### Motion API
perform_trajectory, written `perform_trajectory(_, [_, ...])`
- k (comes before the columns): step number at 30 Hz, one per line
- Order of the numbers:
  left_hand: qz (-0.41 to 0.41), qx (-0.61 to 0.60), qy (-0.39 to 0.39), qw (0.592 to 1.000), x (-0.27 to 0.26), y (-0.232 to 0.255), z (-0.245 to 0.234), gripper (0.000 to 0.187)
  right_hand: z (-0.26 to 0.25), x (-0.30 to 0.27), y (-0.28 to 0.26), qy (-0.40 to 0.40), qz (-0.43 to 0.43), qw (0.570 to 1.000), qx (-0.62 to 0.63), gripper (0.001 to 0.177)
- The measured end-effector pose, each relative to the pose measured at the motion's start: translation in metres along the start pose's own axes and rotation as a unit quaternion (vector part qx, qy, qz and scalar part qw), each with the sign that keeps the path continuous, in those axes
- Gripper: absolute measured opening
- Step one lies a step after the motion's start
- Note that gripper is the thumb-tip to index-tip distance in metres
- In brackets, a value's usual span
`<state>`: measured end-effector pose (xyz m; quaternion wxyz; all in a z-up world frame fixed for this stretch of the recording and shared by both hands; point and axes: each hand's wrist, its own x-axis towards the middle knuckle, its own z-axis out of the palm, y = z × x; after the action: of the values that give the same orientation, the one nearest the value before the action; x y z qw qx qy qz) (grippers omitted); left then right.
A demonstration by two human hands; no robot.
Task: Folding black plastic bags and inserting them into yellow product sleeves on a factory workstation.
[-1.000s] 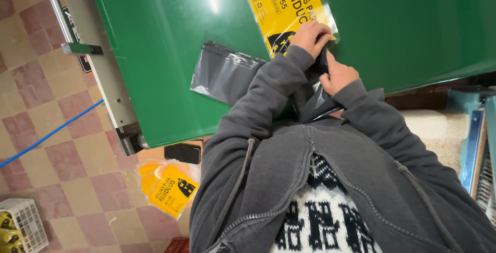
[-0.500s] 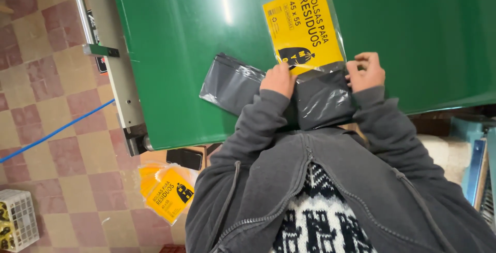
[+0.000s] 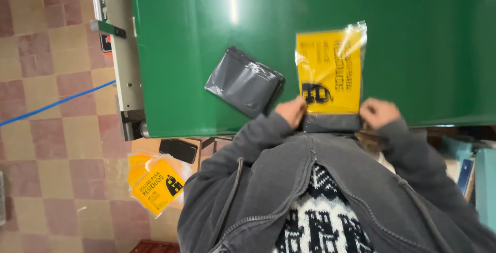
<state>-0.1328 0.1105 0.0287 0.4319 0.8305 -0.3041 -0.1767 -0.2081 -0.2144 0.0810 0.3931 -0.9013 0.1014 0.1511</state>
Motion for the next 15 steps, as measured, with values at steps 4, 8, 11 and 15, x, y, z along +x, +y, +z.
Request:
perform_trajectory(4, [0.013,-0.059,-0.034,0.998,-0.023,0.016,-0.012,0.014,0.037,-0.040,0.071,-0.070,-0.001,0.997,-0.031,0.020])
perform_trajectory(8, [-0.006,-0.165,0.101,0.981,0.029,0.033,-0.039,0.015,-0.009,0.020,0.047,0.009,-0.101,0.993,-0.056,0.013])
perform_trajectory(11, [0.006,-0.222,0.191,0.956,0.039,0.054,-0.070,0.016,-0.034,0.037,0.005,0.107,-0.180,0.978,-0.018,0.016])
perform_trajectory(15, [-0.006,0.011,0.195,0.981,0.010,0.039,-0.126,0.021,-0.034,0.016,0.031,0.198,-0.141,0.967,-0.081,0.014])
